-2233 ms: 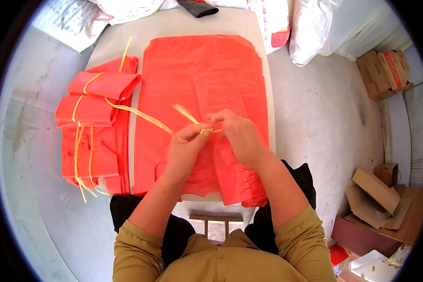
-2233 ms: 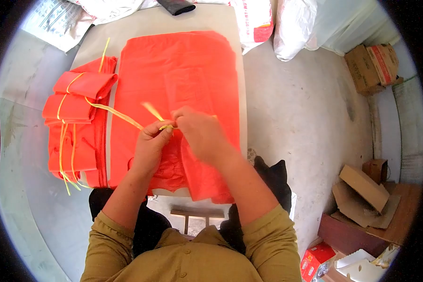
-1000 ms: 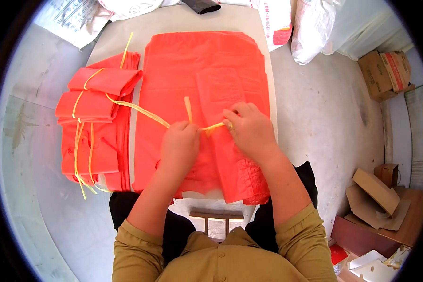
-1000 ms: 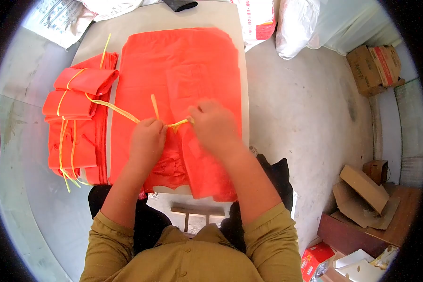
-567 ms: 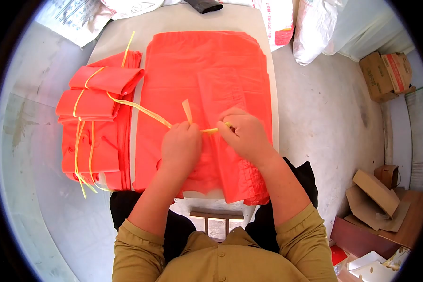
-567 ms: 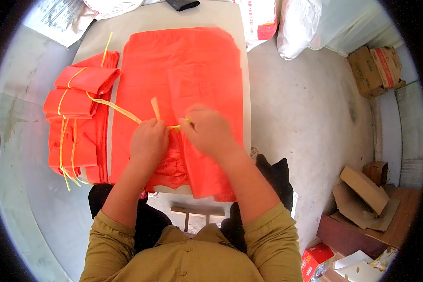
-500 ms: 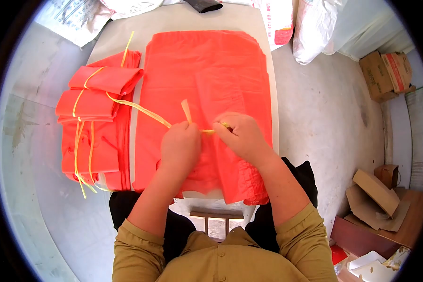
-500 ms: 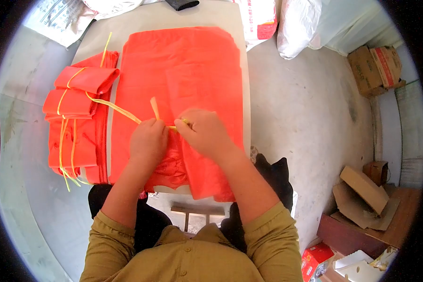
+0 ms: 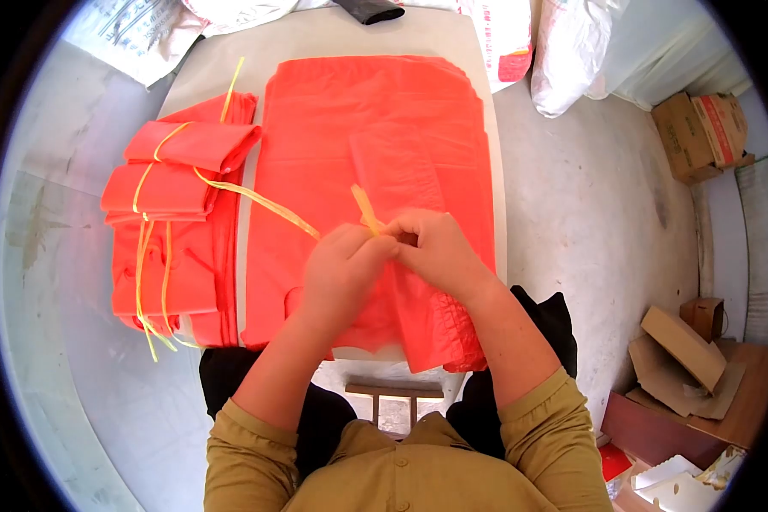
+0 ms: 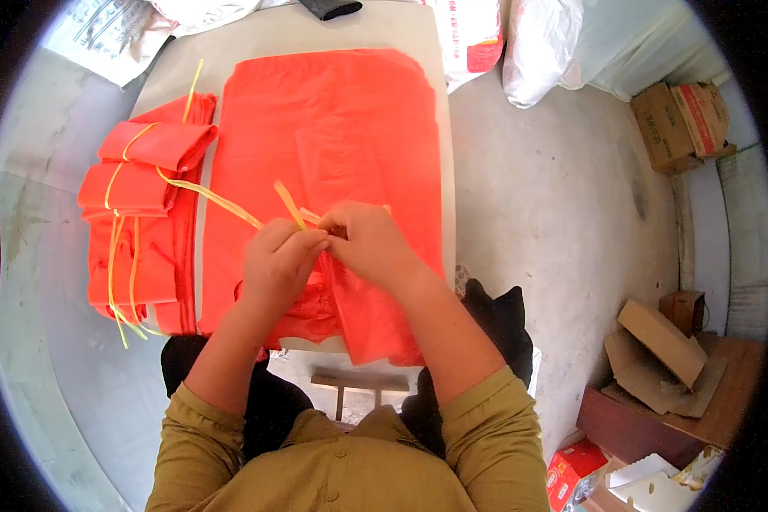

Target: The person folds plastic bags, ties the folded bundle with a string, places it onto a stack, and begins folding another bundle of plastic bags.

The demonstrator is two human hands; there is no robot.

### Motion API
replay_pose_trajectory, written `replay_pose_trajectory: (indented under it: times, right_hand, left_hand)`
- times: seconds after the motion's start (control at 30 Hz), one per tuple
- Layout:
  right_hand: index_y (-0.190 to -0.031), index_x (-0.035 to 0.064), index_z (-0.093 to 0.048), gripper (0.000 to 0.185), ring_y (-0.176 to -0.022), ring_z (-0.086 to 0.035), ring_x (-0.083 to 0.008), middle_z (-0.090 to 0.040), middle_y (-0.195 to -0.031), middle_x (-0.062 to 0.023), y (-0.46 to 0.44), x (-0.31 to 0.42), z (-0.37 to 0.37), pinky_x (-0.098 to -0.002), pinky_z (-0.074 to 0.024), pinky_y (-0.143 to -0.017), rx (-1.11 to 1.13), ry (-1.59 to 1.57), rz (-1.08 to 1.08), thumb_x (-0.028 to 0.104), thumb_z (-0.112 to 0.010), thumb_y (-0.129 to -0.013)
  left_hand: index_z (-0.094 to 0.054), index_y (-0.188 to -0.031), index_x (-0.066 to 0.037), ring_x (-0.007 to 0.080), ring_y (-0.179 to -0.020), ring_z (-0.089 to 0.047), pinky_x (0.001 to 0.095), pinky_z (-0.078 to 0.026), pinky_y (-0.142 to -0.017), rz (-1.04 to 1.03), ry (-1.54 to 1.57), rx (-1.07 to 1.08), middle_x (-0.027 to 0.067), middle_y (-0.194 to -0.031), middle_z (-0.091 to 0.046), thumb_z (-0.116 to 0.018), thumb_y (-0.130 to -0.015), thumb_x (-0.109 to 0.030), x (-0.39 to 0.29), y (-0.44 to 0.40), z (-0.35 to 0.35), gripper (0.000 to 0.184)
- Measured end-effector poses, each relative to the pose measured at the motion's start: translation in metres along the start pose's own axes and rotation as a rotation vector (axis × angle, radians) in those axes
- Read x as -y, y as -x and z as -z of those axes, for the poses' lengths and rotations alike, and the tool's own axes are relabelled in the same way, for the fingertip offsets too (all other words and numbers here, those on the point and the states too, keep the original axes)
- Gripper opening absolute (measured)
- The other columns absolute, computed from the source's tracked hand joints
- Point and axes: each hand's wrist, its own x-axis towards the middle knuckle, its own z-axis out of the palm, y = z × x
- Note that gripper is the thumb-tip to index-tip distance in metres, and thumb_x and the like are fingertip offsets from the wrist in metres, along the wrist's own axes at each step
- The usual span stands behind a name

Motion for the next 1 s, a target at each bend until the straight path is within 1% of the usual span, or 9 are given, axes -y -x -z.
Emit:
replay_pose_trajectory:
  times: [0.23, 0.33, 0.4, 0.5, 0.6, 0.73, 0.83, 0.97, 1.0]
  right_hand:
    - [-0.103, -0.0004, -0.071, 0.018, -0.088, -0.068, -0.0360, -0.071, -0.093, -0.0190, 0.001, -0.002, -0.004, -0.0443, -0.0526, -0.077, -0.040, 0.065, 0.007, 0.016, -0.065, -0.098]
    - [-0.102, -0.0004, -0.070, 0.021, -0.088, -0.068, -0.0364, -0.070, -0.092, -0.0199, 0.000, -0.002, -0.003, -0.0451, -0.0520, -0.077, -0.035, 0.058, 0.053, 0.019, -0.063, -0.100]
    - [-0.102, -0.0004, -0.070, 0.022, -0.087, -0.068, -0.0363, -0.070, -0.092, -0.0201, 0.000, -0.003, -0.001, -0.0449, -0.0519, -0.076, -0.018, 0.077, 0.090, 0.020, -0.062, -0.101]
    - [-0.110, -0.0013, -0.069, 0.017, -0.076, -0.060, -0.0150, -0.069, -0.089, -0.0101, 0.003, -0.002, 0.003, -0.0324, -0.0495, -0.069, 0.018, 0.112, 0.039, 0.012, -0.064, -0.100]
    - [-0.107, 0.0017, -0.066, 0.012, -0.075, -0.058, -0.0138, -0.067, -0.088, -0.0091, 0.005, 0.004, 0.004, -0.0311, -0.0480, -0.068, 0.000, -0.117, -0.025, 0.009, -0.066, -0.098]
    - [-0.106, 0.0062, -0.065, 0.012, -0.079, -0.062, -0.0168, -0.067, -0.092, -0.0079, 0.006, 0.011, 0.006, -0.0324, -0.0493, -0.070, -0.009, 0.082, 0.059, 0.005, -0.066, -0.094]
    - [-0.109, 0.0082, -0.067, 0.019, -0.084, -0.066, -0.0225, -0.069, -0.095, -0.0068, 0.008, 0.006, -0.005, -0.0356, -0.0522, -0.072, -0.116, 0.389, 0.246, 0.003, -0.068, -0.091]
    - [-0.112, 0.0095, -0.070, 0.026, -0.092, -0.068, -0.0281, -0.070, -0.099, -0.0063, 0.008, 0.003, -0.010, -0.0393, -0.0552, -0.075, -0.206, 0.658, 0.447, 0.004, -0.071, -0.087]
    - [-0.113, 0.0098, -0.070, 0.027, -0.093, -0.069, -0.0288, -0.071, -0.099, -0.0063, 0.008, 0.004, -0.009, -0.0400, -0.0557, -0.076, -0.208, 0.693, 0.465, 0.004, -0.072, -0.087]
  left_hand:
    - [-0.068, -0.104, -0.002, 0.0344, -0.103, -0.068, 0.0441, -0.055, -0.087, 0.022, 0.132, -0.308, 0.0116, -0.107, -0.073, -0.074, -0.085, 0.001, -0.014, -0.011, -0.003, 0.020]
    - [-0.069, -0.107, -0.001, 0.0347, -0.105, -0.065, 0.0458, -0.052, -0.091, 0.099, -0.075, -0.103, 0.0112, -0.104, -0.072, -0.074, -0.086, 0.000, -0.017, -0.020, 0.003, 0.022]
    - [-0.070, -0.105, -0.001, 0.0357, -0.101, -0.065, 0.0459, -0.052, -0.089, 0.180, 0.017, -0.002, 0.0118, -0.100, -0.071, -0.074, -0.087, 0.000, -0.007, -0.012, 0.000, 0.019]
    - [-0.073, -0.098, -0.002, 0.0316, -0.090, -0.067, 0.0431, -0.053, -0.080, 0.316, 0.078, 0.059, 0.0114, -0.091, -0.071, -0.076, -0.086, -0.005, -0.002, -0.005, -0.004, 0.013]
    - [-0.075, -0.093, -0.002, 0.0281, -0.081, -0.068, 0.0387, -0.053, -0.073, 0.564, 0.292, 0.053, 0.0119, -0.085, -0.071, -0.077, -0.090, -0.010, 0.000, -0.001, -0.007, 0.009]
    - [-0.074, -0.095, -0.001, 0.0261, -0.077, -0.069, 0.0345, -0.052, -0.070, 0.896, 0.642, 0.076, 0.0129, -0.087, -0.073, -0.074, -0.095, -0.016, 0.000, -0.001, -0.007, 0.015]
    - [-0.072, -0.102, 0.001, 0.0142, -0.076, -0.064, 0.0292, -0.049, -0.070, 0.876, 0.680, 0.096, 0.0066, -0.084, -0.070, -0.071, -0.100, -0.012, 0.003, 0.000, -0.012, 0.014]
    - [-0.071, -0.109, -0.002, 0.0349, -0.091, -0.073, 0.0412, -0.056, -0.079, 0.614, 0.354, 0.143, 0.0186, -0.100, -0.075, -0.067, -0.101, -0.016, -0.004, -0.002, -0.010, 0.018]
    - [-0.071, -0.110, -0.002, 0.0359, -0.091, -0.073, 0.0416, -0.056, -0.079, 0.601, 0.307, 0.156, 0.0188, -0.099, -0.075, -0.067, -0.100, -0.016, -0.005, -0.002, -0.009, 0.018]
